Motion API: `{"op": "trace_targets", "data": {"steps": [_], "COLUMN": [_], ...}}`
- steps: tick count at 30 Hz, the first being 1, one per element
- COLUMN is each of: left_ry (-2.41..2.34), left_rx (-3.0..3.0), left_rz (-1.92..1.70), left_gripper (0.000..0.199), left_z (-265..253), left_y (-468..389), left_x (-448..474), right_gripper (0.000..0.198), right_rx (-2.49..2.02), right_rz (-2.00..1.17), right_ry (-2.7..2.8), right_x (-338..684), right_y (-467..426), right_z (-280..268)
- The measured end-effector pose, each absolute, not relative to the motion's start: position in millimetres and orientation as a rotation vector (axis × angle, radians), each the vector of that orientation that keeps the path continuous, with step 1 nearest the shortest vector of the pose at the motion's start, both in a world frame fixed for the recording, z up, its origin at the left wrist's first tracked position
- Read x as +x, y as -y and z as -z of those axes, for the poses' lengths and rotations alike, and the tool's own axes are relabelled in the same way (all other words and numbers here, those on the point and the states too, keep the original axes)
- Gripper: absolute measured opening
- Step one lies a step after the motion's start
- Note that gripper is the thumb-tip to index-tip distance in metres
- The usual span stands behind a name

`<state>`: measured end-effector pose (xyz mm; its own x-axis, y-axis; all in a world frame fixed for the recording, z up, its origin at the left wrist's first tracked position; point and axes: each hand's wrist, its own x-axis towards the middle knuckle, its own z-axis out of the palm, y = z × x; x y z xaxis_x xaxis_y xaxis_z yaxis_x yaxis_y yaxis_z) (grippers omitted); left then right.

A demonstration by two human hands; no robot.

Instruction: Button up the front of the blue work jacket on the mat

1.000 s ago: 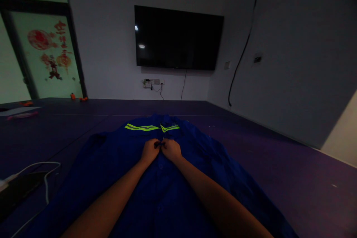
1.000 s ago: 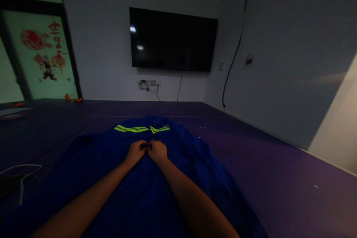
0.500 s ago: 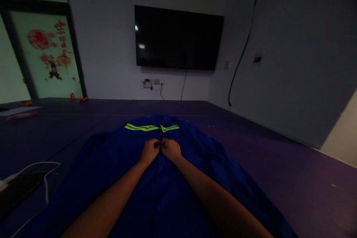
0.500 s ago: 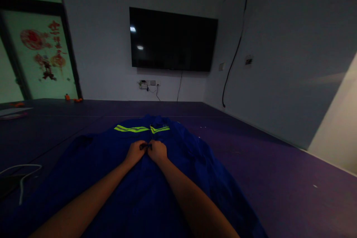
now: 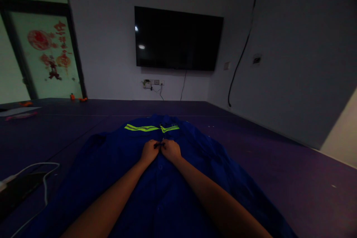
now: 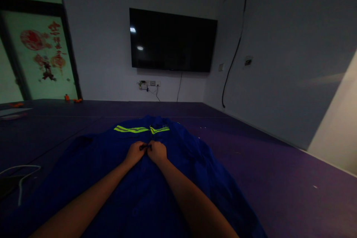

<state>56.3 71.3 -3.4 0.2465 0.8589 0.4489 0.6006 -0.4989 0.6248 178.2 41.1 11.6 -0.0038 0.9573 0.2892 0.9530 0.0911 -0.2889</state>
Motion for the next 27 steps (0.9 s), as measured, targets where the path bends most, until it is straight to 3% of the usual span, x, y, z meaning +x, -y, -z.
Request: {"op": "trace_targets", "data": {"steps": [27], "left_ry": [-1.341], "left_rx": [2.22], "left_rz": [-1.11], "left_gripper": [0.015], "left_z": [3.5], "left_y": [-70.2], "left_x": [56.9], "right_gripper": [0.028], "right_rx": [-1.856], "right_rz": [-0.004], "right_ry": [1.976], "right_x": [178.8], "right_y": [-40.9], "right_z": [-11.4]}}
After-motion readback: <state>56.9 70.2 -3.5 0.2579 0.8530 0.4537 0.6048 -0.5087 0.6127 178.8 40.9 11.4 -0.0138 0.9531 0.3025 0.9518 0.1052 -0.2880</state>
